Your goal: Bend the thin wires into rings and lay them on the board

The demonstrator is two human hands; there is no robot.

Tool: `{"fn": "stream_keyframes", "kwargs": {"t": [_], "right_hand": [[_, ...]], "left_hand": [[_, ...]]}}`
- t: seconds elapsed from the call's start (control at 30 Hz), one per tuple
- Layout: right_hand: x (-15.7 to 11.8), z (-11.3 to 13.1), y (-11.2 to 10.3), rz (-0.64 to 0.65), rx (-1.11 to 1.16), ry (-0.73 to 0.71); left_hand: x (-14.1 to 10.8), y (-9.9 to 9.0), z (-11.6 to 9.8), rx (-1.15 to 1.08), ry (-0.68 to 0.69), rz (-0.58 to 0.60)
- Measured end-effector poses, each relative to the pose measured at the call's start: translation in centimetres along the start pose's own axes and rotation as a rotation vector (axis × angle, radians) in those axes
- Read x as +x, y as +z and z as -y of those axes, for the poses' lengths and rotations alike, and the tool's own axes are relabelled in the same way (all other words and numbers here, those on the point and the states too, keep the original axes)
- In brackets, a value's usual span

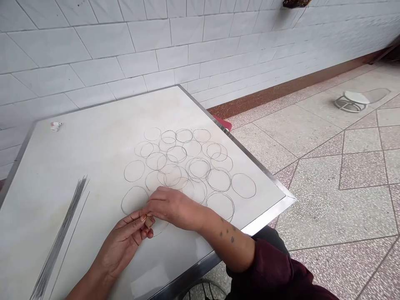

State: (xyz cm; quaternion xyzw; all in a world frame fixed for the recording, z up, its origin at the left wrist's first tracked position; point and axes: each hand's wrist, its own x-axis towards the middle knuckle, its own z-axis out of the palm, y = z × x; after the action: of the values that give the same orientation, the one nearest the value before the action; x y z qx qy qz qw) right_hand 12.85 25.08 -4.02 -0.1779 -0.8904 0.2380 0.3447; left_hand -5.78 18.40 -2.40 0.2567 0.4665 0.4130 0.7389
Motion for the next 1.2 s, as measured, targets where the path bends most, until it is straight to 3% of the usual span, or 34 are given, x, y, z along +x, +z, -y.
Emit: {"fn": "stream_keyframes", "kwargs": {"t": [0.43,0.77,1.2], "right_hand": [[-0.13,-0.30,0.17,-0.002,-0.056,0.050],[-0.01,-0.32,0.04,0.056,-0.130,-0.022],[0.28,0.25,0.15,0.009,-0.225,-0.070]], "left_hand": [[0.19,-0.25,0.12,-0.042,0.021,0.011],[0.02,0.02,0.09,-0.011,0.048,-0.024],[0.22,0.36,0.28,-0.121,0.052,-0.092]]}}
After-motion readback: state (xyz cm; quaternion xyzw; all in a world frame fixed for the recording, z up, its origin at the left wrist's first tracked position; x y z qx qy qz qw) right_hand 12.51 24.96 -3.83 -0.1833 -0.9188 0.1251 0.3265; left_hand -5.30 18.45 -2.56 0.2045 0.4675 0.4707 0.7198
